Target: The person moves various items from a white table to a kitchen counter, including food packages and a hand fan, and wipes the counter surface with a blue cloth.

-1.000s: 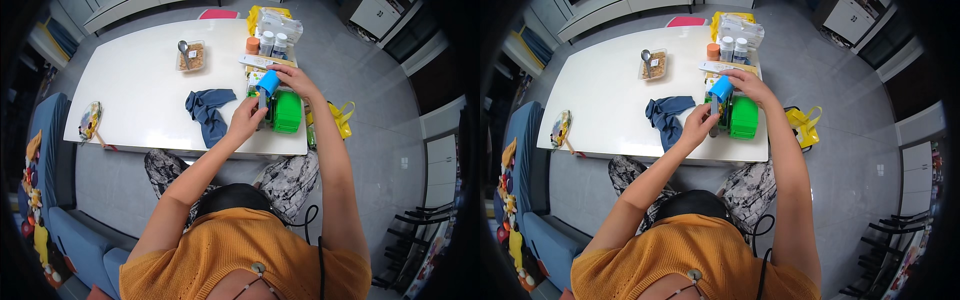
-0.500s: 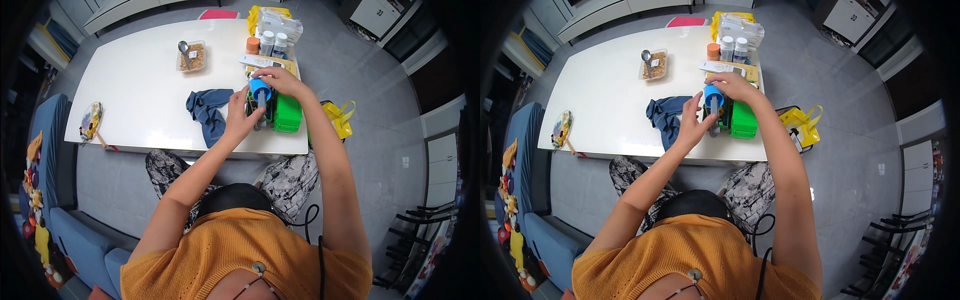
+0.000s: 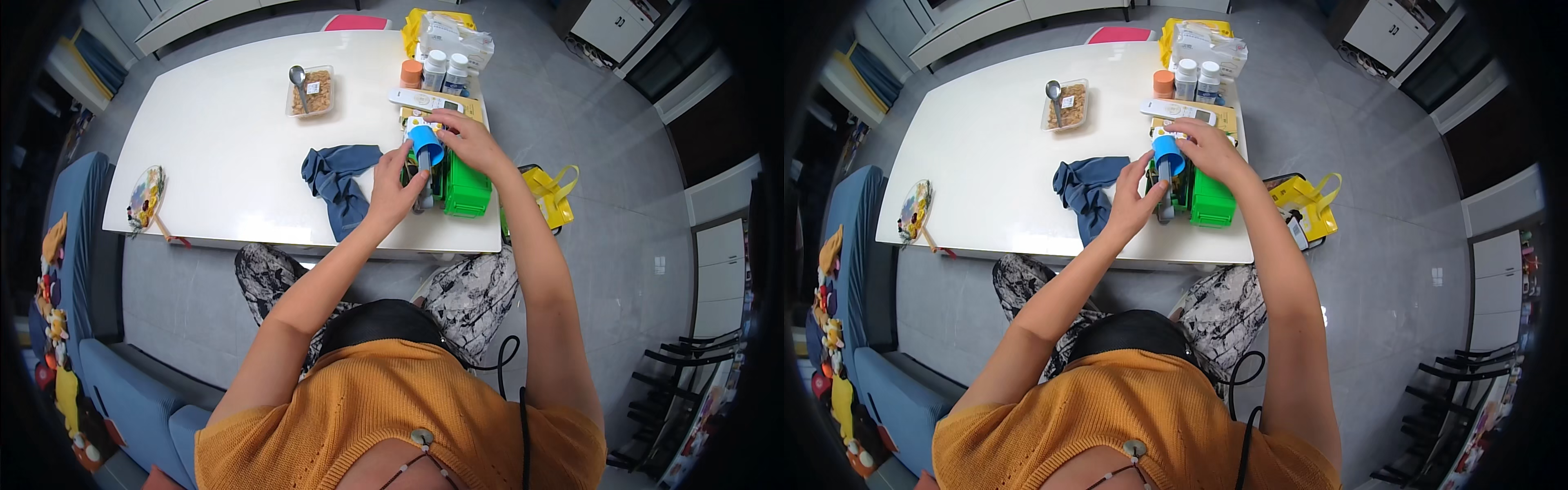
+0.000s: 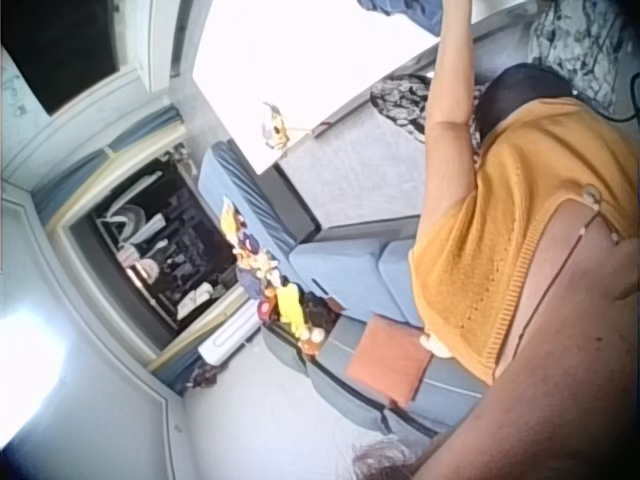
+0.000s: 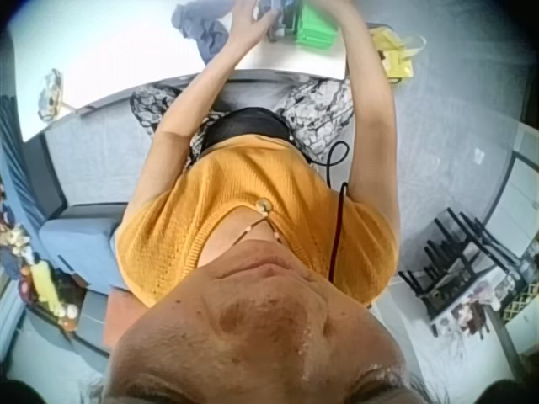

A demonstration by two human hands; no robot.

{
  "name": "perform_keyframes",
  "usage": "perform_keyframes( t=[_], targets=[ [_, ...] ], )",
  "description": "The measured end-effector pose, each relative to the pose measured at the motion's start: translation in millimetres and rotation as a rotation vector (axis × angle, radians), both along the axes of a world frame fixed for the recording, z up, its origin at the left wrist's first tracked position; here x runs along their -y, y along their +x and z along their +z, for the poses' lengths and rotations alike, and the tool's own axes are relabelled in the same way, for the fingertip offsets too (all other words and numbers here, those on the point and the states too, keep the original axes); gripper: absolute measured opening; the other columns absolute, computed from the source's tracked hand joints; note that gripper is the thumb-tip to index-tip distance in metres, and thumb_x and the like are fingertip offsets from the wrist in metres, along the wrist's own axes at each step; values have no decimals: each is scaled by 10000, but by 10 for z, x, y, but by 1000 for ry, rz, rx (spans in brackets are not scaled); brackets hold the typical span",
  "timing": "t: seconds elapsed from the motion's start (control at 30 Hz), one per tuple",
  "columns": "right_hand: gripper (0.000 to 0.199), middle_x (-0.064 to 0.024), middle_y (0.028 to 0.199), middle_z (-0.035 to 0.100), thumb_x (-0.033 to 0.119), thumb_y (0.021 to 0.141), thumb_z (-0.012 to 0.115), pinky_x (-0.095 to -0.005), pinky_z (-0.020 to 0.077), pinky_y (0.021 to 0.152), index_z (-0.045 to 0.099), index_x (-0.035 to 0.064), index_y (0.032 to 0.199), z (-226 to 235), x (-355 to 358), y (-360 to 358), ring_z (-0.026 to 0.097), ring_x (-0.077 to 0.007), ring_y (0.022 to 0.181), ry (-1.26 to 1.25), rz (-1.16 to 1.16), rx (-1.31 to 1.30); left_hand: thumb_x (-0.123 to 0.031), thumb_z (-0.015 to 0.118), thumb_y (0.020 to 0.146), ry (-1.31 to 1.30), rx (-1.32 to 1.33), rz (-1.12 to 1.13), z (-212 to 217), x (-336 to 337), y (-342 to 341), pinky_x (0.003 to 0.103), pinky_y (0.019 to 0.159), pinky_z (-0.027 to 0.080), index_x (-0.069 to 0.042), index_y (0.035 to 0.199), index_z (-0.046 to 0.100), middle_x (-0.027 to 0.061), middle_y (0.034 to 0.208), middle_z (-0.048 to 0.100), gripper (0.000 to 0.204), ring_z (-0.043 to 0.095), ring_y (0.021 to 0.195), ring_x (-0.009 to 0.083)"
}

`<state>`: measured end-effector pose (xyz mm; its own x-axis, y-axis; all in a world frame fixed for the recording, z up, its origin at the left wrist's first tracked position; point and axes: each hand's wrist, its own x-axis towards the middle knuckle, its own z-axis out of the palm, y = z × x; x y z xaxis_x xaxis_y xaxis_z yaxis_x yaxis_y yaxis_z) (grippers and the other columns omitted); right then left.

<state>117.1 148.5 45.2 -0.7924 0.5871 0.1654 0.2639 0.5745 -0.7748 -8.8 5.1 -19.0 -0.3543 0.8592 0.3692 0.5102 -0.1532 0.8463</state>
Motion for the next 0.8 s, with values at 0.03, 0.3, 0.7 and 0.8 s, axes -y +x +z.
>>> perform_keyframes(
  t=[0.03, 0.3, 0.7, 0.8],
  targets=[
    [320, -105, 1144, 584, 137, 854, 535, -313, 429, 888, 564, 78, 1167, -43, -23, -25, 558, -205, 1020, 49, 8, -10, -232, 629, 791, 4, -26, 5, -20, -7, -7, 367, 922, 357, -60, 1285, 434, 180, 1146, 495, 558, 458, 1046, 298],
    [331, -164, 1136, 583, 209, 825, 539, -345, 438, 878, 589, 71, 1122, 42, 56, -134, 564, -299, 1030, -2, 9, 178, -232, 639, 788, -45, -8, 11, 7, 8, -29, 360, 930, 362, -72, 1262, 462, 164, 1149, 502, 530, 467, 1052, 289],
    [330, -107, 1085, 579, 147, 833, 560, -284, 466, 728, 574, 87, 1157, -114, 214, 23, 573, -188, 817, 185, -31, -12, -355, 703, 704, 14, -103, -16, -4, 72, -58, 417, 937, 337, -19, 1267, 429, 197, 1184, 468, 710, 424, 1096, 346],
    [309, -110, 1099, 574, 142, 840, 556, -282, 464, 752, 576, 68, 1140, -10, 295, 3, 568, -202, 879, 88, -101, -64, -425, 731, 648, 27, -199, -66, -21, 189, -78, 441, 962, 310, -28, 1322, 344, 211, 1264, 392, 872, 384, 1149, 370]
  ],
)
